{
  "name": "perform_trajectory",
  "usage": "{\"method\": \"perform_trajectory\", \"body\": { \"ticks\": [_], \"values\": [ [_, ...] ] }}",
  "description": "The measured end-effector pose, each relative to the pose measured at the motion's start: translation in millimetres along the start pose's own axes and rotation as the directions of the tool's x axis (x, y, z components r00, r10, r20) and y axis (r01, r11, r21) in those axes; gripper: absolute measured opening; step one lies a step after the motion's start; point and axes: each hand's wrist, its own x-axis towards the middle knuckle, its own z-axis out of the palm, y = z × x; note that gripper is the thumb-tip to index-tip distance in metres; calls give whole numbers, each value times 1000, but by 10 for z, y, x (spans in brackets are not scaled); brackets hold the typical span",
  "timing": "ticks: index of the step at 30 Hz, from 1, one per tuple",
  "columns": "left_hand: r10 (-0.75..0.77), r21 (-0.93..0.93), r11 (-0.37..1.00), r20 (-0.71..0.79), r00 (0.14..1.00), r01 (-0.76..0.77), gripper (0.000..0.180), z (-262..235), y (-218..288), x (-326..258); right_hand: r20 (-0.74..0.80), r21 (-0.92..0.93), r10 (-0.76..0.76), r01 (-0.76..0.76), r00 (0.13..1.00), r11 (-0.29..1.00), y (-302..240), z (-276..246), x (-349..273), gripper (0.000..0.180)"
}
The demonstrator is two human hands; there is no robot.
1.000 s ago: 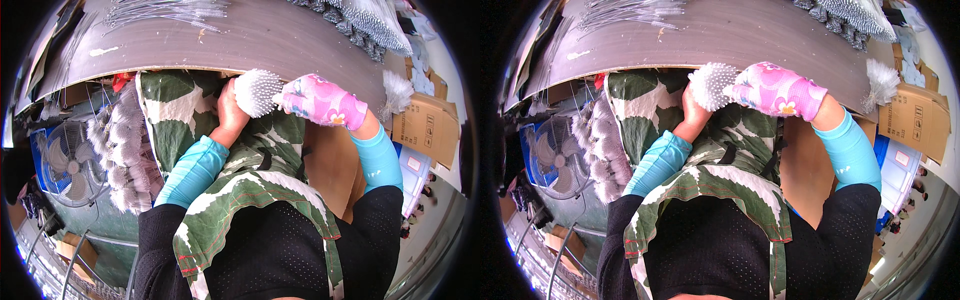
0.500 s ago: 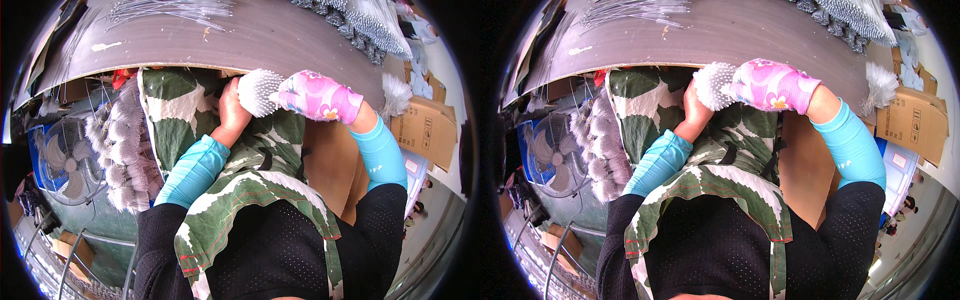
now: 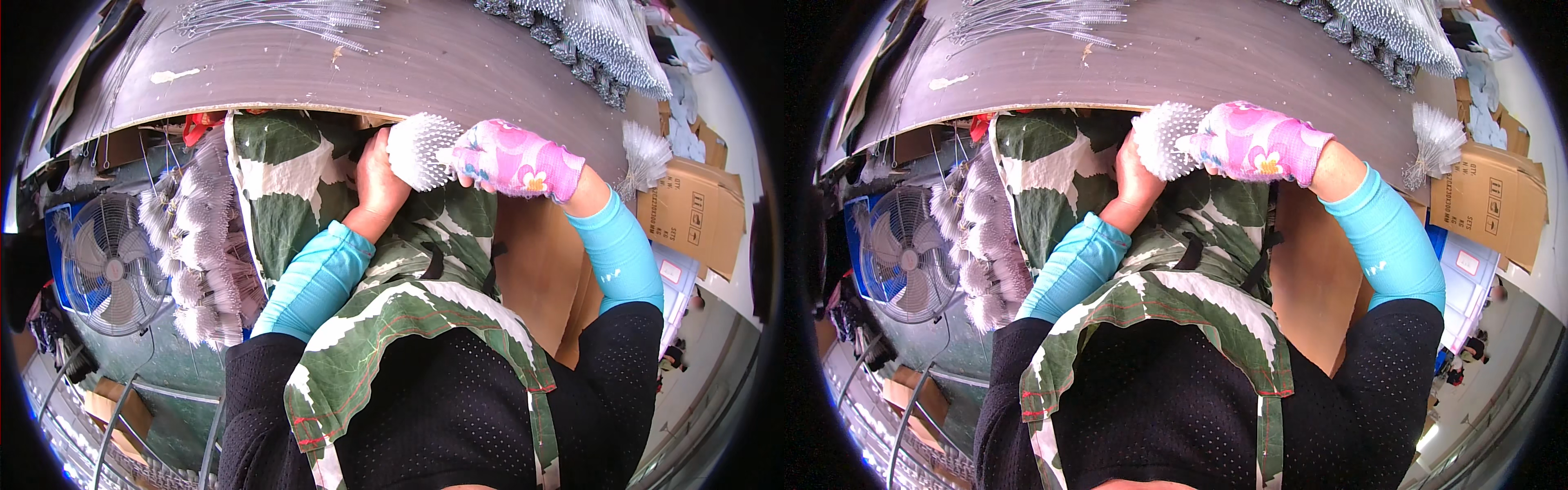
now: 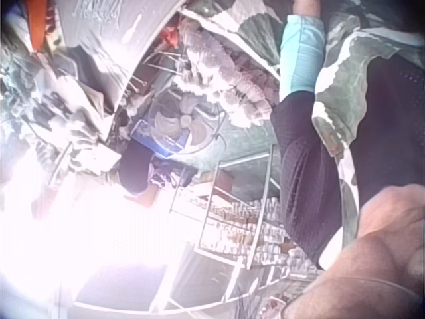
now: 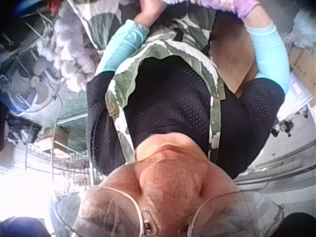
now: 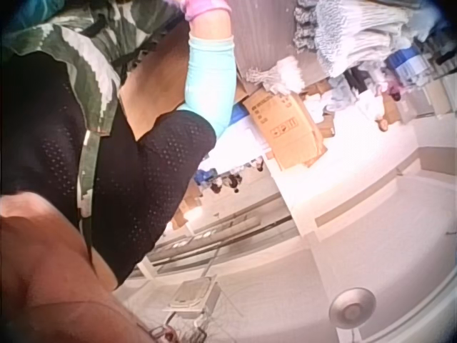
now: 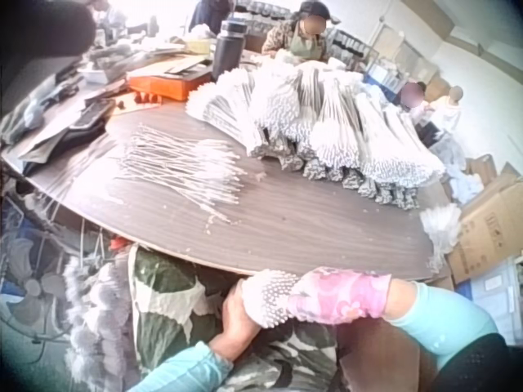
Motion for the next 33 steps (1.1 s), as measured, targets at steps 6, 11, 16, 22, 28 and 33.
{"method": "perform_trajectory", "body": {
  "ticks": [6,11,16,22,28,33],
  "values": [
    [-10,9,1000,6,1000,10,31,21,-40,6,-7,0,-74,74,997,997,-22,-23,1,40],
    [-16,44,999,14,1000,15,31,15,-23,-5,22,2,-64,64,998,998,-10,-64,11,39],
    [-6,39,999,12,1000,5,32,-8,16,7,19,-155,-164,165,986,974,-16,-78,17,37],
    [-10,11,1000,1,1000,10,32,-31,41,10,-78,-535,-279,196,957,822,-119,25,-77,30],
    [-33,54,998,9,999,33,32,-57,99,16,-142,-328,-249,192,958,925,-57,28,-94,33],
    [-32,-14,999,9,999,32,33,-26,25,1,-76,-119,-111,102,991,988,-38,-38,-130,39]
  ]
}}
